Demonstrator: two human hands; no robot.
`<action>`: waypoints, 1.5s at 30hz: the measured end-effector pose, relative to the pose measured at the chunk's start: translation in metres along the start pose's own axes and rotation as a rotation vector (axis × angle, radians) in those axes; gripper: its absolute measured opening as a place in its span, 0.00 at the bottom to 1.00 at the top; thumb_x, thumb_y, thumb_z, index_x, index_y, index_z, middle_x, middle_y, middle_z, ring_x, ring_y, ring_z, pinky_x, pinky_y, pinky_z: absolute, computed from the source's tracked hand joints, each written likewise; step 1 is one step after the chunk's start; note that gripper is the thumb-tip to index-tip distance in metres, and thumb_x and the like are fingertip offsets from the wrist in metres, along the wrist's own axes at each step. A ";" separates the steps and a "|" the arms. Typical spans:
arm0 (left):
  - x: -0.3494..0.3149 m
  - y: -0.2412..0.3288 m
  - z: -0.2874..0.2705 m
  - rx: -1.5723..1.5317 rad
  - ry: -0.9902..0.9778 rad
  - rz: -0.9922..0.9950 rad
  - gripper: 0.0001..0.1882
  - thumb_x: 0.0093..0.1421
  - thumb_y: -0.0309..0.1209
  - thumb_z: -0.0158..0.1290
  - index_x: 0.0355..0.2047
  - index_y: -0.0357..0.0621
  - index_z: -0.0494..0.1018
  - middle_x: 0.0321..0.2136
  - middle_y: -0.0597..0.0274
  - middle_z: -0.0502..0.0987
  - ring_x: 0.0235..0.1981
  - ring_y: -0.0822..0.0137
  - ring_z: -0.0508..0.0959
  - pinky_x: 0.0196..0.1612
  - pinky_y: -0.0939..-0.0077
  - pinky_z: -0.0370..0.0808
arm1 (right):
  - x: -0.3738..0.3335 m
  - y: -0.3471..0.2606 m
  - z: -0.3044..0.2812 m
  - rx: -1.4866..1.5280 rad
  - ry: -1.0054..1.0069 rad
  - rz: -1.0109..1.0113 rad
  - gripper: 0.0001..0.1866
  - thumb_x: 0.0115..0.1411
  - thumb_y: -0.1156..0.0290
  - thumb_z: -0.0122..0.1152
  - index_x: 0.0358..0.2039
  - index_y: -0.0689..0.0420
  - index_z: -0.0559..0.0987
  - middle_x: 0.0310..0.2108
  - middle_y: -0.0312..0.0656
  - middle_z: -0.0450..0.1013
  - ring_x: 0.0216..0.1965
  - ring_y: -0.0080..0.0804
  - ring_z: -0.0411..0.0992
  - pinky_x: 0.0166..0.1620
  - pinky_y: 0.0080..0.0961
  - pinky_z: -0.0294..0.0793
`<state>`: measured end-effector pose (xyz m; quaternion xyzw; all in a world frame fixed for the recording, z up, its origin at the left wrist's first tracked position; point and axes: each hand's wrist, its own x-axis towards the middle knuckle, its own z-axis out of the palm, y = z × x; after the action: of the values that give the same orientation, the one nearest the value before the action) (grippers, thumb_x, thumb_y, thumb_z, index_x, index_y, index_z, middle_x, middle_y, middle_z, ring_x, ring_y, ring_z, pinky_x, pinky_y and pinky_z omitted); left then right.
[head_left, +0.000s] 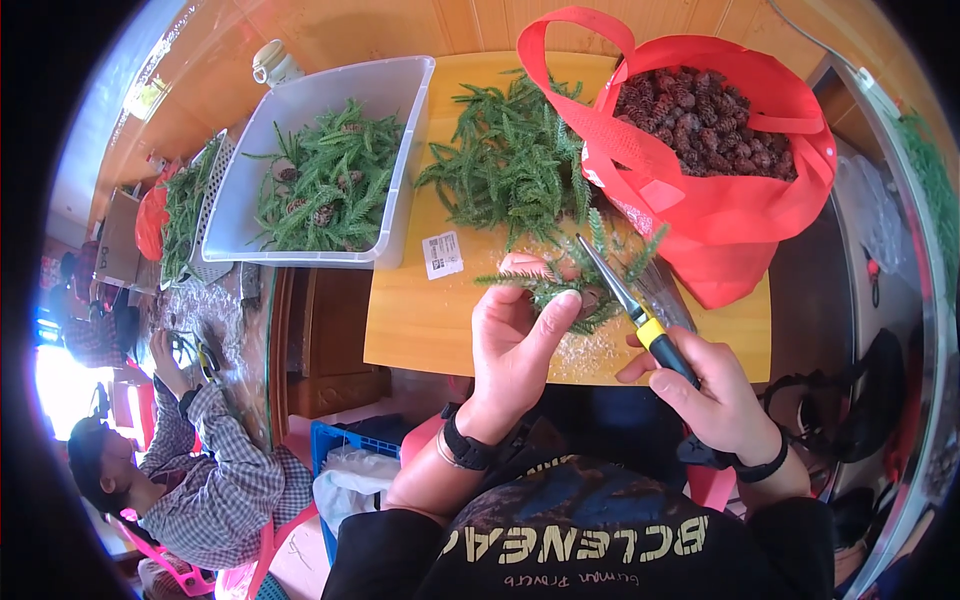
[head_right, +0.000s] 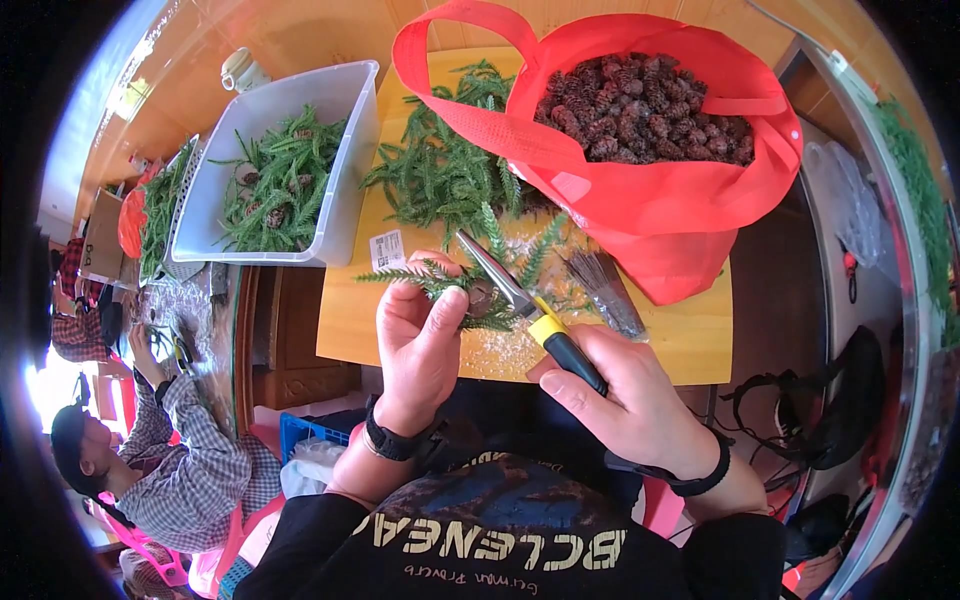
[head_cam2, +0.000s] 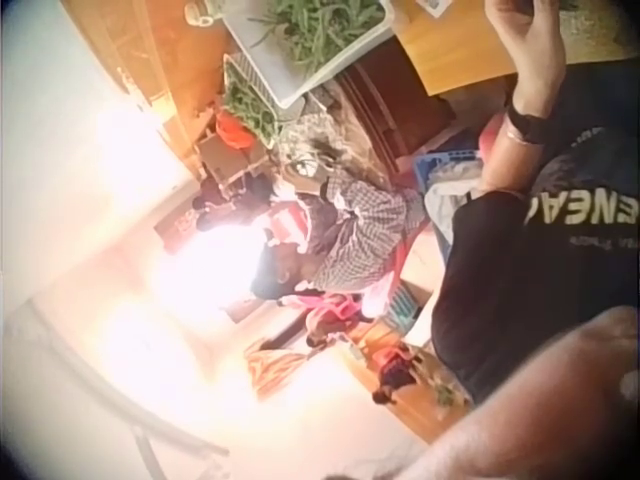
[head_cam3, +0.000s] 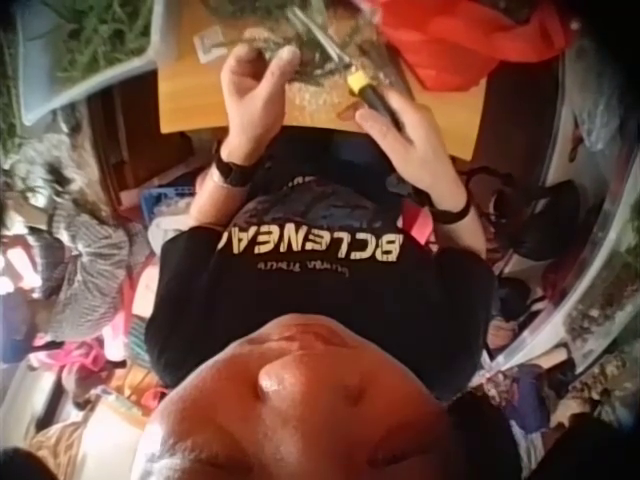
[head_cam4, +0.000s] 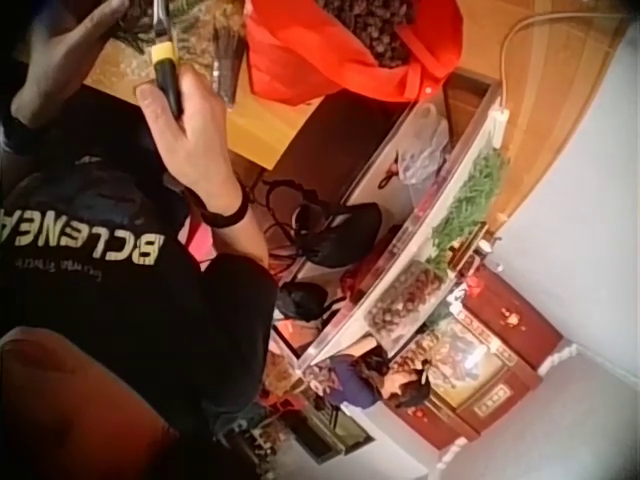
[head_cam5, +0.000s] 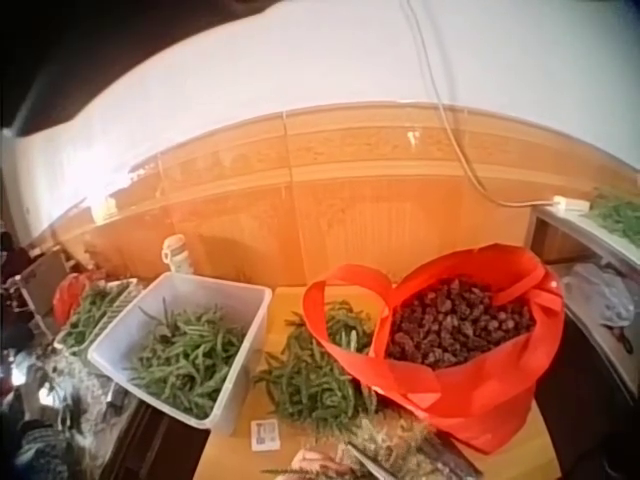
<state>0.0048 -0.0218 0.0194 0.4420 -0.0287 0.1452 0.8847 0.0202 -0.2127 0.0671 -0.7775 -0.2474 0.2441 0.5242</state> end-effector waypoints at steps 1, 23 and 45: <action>0.000 -0.001 -0.002 -0.002 0.000 0.001 0.08 0.57 0.19 0.50 0.38 0.38 0.68 0.38 0.64 0.66 0.38 0.74 0.70 0.43 0.78 0.68 | 0.001 0.001 0.001 -0.007 -0.001 -0.010 0.22 0.60 0.61 0.50 0.46 0.67 0.69 0.31 0.38 0.76 0.24 0.15 0.62 0.31 0.15 0.63; 0.002 0.008 -0.013 0.247 0.007 -0.043 0.09 0.52 0.18 0.56 0.34 0.33 0.70 0.34 0.62 0.67 0.35 0.74 0.71 0.39 0.81 0.73 | 0.018 -0.005 0.009 -0.359 0.066 -0.104 0.11 0.49 0.71 0.61 0.29 0.63 0.72 0.25 0.44 0.70 0.29 0.42 0.70 0.35 0.28 0.67; 0.001 0.006 -0.028 0.495 0.030 -0.075 0.06 0.52 0.19 0.57 0.28 0.31 0.70 0.30 0.65 0.69 0.30 0.78 0.73 0.32 0.85 0.72 | 0.038 0.021 0.018 -0.294 0.015 -0.196 0.11 0.52 0.71 0.56 0.26 0.64 0.65 0.23 0.49 0.63 0.28 0.49 0.64 0.32 0.38 0.63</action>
<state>0.0022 0.0042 0.0075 0.6438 0.0371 0.1215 0.7546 0.0399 -0.1824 0.0369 -0.8197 -0.3514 0.1472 0.4279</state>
